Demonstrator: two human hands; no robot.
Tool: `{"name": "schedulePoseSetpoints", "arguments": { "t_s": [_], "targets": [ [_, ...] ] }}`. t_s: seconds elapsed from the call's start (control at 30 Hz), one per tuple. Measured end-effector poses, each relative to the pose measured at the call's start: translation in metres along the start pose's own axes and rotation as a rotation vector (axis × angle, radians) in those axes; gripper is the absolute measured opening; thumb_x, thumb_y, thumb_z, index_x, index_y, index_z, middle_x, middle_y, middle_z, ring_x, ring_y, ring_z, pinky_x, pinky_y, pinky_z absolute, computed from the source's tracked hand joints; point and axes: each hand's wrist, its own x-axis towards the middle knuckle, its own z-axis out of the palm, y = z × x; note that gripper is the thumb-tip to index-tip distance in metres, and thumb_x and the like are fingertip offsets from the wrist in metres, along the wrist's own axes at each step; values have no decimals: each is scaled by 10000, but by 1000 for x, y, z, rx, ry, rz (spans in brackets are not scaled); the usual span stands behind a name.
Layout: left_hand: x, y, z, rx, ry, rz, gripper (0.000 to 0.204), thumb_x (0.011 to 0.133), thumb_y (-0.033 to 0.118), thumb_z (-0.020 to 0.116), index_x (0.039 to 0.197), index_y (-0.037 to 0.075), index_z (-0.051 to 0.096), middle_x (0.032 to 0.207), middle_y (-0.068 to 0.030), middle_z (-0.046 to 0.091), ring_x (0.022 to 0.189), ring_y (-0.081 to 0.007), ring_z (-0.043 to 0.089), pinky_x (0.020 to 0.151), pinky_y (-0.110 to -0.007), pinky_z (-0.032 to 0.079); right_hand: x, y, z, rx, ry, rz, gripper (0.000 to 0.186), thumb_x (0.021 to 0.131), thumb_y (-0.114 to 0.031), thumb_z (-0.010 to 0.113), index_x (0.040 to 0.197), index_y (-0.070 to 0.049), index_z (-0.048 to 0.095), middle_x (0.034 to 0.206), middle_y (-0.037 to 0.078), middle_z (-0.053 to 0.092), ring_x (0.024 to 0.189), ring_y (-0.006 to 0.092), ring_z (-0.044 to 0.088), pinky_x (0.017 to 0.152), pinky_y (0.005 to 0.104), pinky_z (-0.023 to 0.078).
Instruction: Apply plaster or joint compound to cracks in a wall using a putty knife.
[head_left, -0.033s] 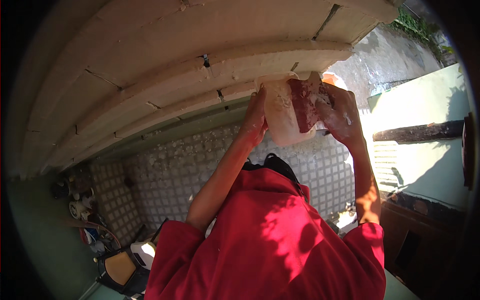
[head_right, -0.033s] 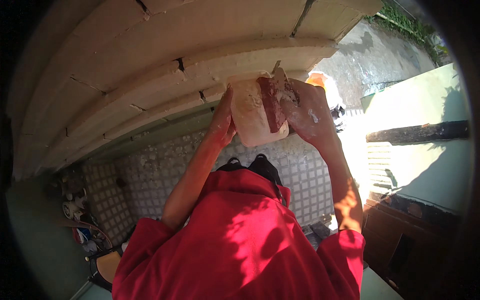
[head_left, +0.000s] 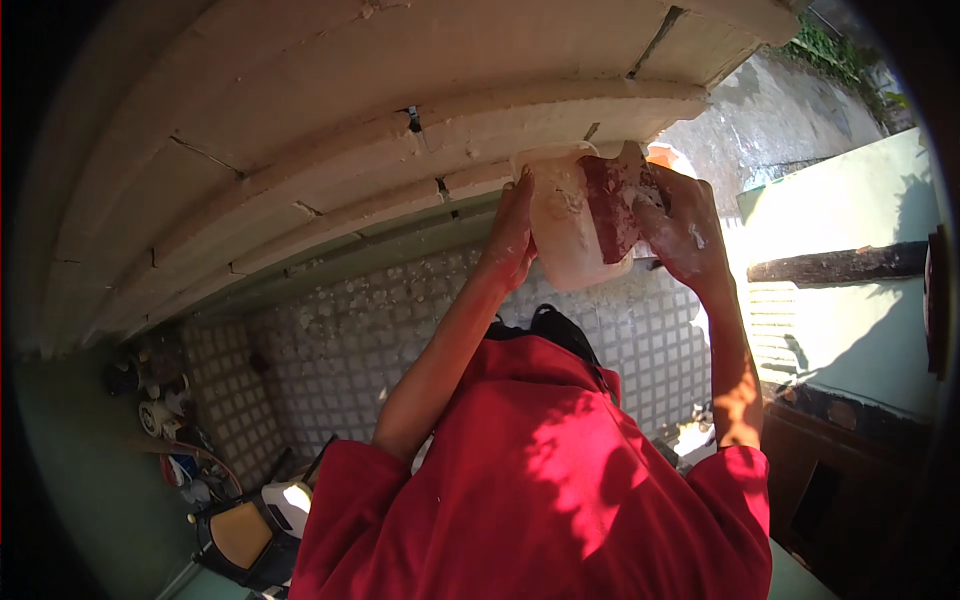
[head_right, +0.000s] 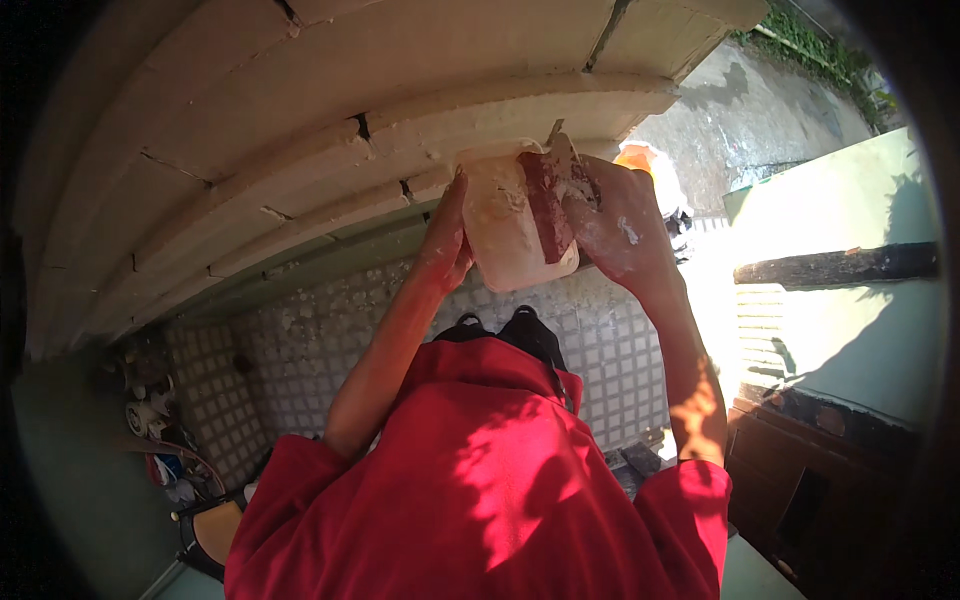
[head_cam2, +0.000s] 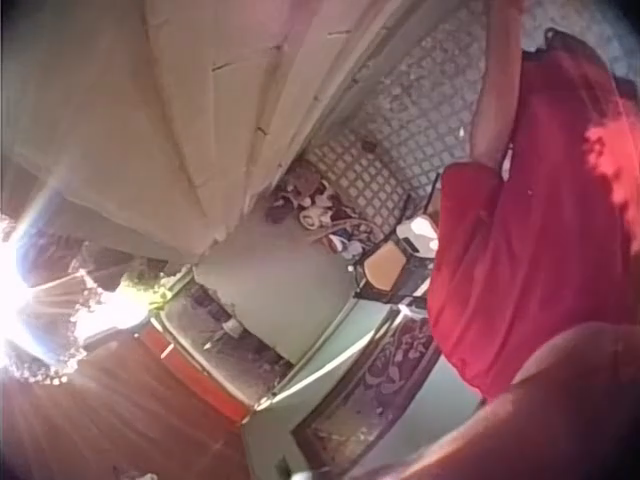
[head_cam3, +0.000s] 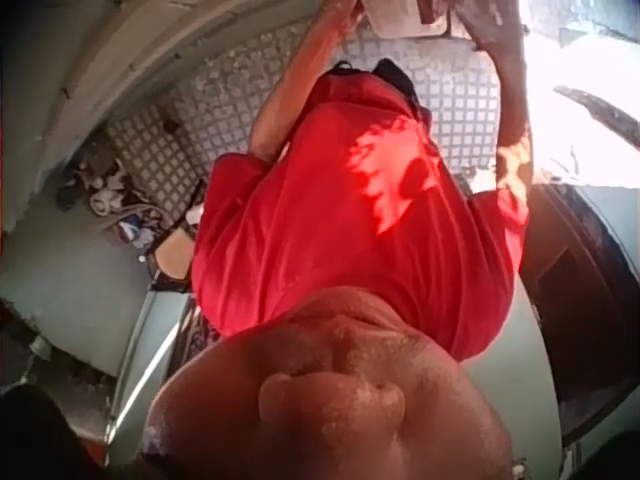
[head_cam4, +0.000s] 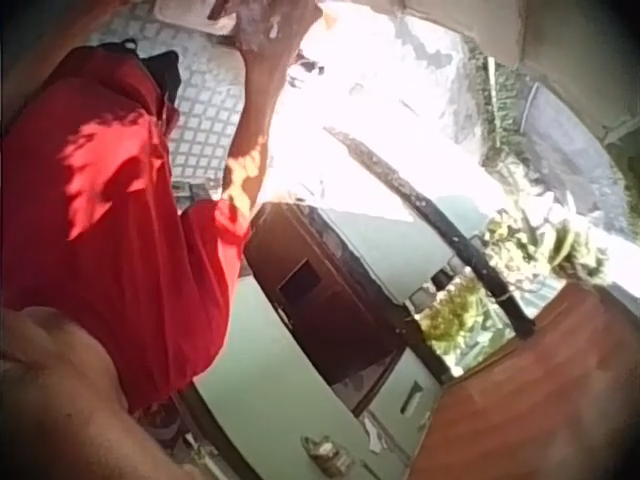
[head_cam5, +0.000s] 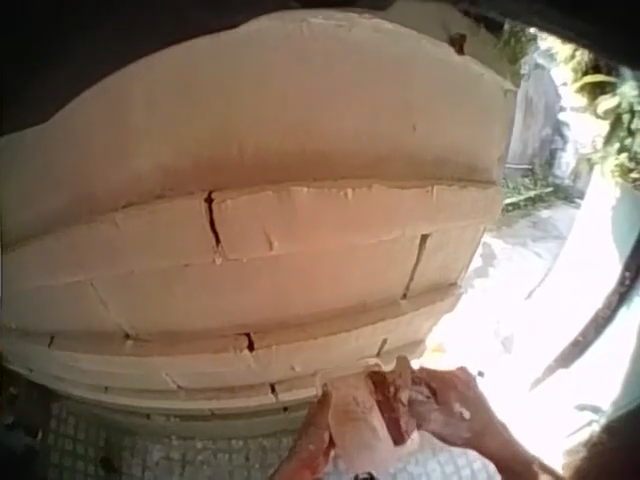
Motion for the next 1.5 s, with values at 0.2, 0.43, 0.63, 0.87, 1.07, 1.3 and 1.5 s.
{"name": "schedulePoseSetpoints", "arguments": {
  "t_s": [0.2, 0.43, 0.63, 0.87, 1.07, 1.3, 1.5],
  "targets": [
    [7, -17, -13, -19, -6, 41, 677, 955, 603, 438, 1395, 89, 416, 1315, -88, 564, 1154, -190, 593, 940, -341, 512, 0, 18, 27, -46, -10, -144, 362, 737, -247, 545, 866, 88, 592, 718, 259, 577, 641, 404, 548, 631, 436, 451],
    [0, -19, 8, -11, 118, 10, 695, 944, 619, 446, 1391, 87, 420, 1297, -82, 571, 1132, -187, 596, 948, -359, 501, -11, 22, 21, 79, -42, -66, 346, 741, -219, 560, 895, 89, 601, 730, 254, 597, 641, 357, 580, 640, 414, 467],
    [2, -38, 20, 23, 117, 46, 695, 958, 619, 410, 1398, 82, 416, 1301, -81, 565, 1156, -189, 575, 962, -370, 486, -15, 38, -9, 105, 12, -69, 305, 749, -195, 568, 897, 68, 614, 718, 265, 597, 647, 423, 582, 637, 425, 471],
    [12, -77, 58, -13, 113, 75, 597, 956, 629, 406, 1300, 145, 470, 1160, -9, 614, 985, -95, 621, 718, -275, 542, -21, 87, -20, 124, -116, -143, 354, 760, -241, 566, 879, 92, 575, 777, 288, 574, 750, 424, 579, 683, 435, 449],
    [17, -105, 84, -71, 157, 75, 604, 950, 626, 424, 1344, 168, 432, 1210, -9, 589, 1076, -123, 598, 866, -319, 534, -29, 127, -49, 311, -55, -31, 333, 750, -221, 570, 873, 86, 607, 771, 265, 609, 705, 373, 603, 685, 418, 463],
    [24, -131, 107, -91, 138, 102, 642, 961, 621, 396, 1390, 143, 396, 1309, -47, 546, 1171, -175, 562, 955, -366, 497, -39, 137, -74, 80, -177, -162, 339, 737, -213, 556, 870, 95, 602, 768, 296, 595, 713, 451, 591, 688, 458, 473],
    [28, -147, 120, -105, 109, 149, 694, 968, 625, 357, 1434, 110, 359, 1381, -86, 500, 1253, -218, 509, 1045, -393, 434, -43, 155, -72, 121, -136, -234, 315, 748, -221, 542, 835, 77, 589, 750, 294, 581, 727, 470, 583, 674, 470, 477]
  ]
}}
